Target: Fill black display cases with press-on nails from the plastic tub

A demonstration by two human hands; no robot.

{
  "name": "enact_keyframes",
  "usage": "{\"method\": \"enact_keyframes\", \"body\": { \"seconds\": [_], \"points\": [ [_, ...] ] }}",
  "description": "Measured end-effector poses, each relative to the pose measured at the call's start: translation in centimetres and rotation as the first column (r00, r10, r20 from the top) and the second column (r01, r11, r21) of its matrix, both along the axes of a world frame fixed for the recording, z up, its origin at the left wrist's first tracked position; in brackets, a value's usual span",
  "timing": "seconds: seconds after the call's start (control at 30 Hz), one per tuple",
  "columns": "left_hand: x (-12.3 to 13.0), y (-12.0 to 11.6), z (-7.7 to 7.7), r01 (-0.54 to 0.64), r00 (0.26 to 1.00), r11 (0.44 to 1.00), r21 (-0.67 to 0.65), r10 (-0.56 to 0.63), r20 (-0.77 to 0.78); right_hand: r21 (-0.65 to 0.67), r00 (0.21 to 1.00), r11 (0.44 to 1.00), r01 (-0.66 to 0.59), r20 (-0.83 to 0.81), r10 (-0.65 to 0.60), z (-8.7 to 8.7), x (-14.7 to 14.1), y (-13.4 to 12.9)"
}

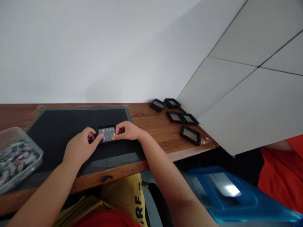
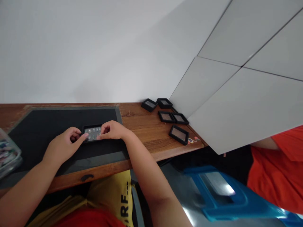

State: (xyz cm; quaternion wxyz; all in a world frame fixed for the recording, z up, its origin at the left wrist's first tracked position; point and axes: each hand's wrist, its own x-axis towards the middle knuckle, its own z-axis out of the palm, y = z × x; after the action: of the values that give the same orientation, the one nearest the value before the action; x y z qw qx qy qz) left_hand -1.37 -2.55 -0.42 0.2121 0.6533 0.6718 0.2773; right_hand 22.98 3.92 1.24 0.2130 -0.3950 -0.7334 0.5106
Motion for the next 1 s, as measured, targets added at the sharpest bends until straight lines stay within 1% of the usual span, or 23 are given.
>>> {"method": "enact_keyframes", "body": {
  "seconds": [0.13,0.3,0.47,0.57,0.63,0.7,0.83,0.9,1.0],
  "points": [
    [0.0,0.0,-0.3,0.013,0.997,1.0,0.017,-0.012,-0.08,-0.031,1.0,0.999,0.012,-0.012,-0.012,0.0,-0.1,-0.1],
    [-0.1,0.2,-0.4,0.027,0.996,1.0,-0.001,-0.027,-0.091,-0.048,1.0,0.999,0.014,-0.017,-0.014,0.0,-0.1,-0.2],
    [-0.2,0.2,-0.7,0.029,0.995,1.0,0.003,-0.028,-0.091,-0.025,1.0,1.0,-0.005,-0.004,0.005,0.0,0.0,-0.1],
    [-0.3,0.4,-1.4,0.029,0.999,0.998,0.053,-0.027,-0.045,0.001,1.0,1.0,-0.014,0.013,0.014,-0.1,0.0,0.2],
    [-0.3,0.6,-1.9,0.058,0.998,0.992,0.112,-0.055,-0.036,0.013,1.0,1.0,-0.012,-0.001,0.012,-0.1,0.0,0.3],
    [-0.2,0.8,-2.2,0.107,0.993,0.984,0.146,-0.098,-0.063,0.019,0.999,1.0,-0.001,-0.032,0.002,0.1,0.0,0.4],
    [0.1,1.1,-2.4,0.192,0.977,0.974,0.12,-0.178,-0.121,-0.048,0.998,0.999,-0.005,-0.062,0.002,1.0,0.0,0.2],
    [0.2,1.1,-2.3,0.203,0.976,0.971,0.128,-0.191,-0.103,-0.07,0.998,0.998,0.007,-0.059,-0.011,1.5,0.0,0.0],
    [0.3,1.1,-2.2,0.181,0.983,0.971,0.158,-0.176,-0.049,-0.014,0.993,0.997,0.071,-0.091,-0.072,1.9,-0.1,0.0]
  ]
}}
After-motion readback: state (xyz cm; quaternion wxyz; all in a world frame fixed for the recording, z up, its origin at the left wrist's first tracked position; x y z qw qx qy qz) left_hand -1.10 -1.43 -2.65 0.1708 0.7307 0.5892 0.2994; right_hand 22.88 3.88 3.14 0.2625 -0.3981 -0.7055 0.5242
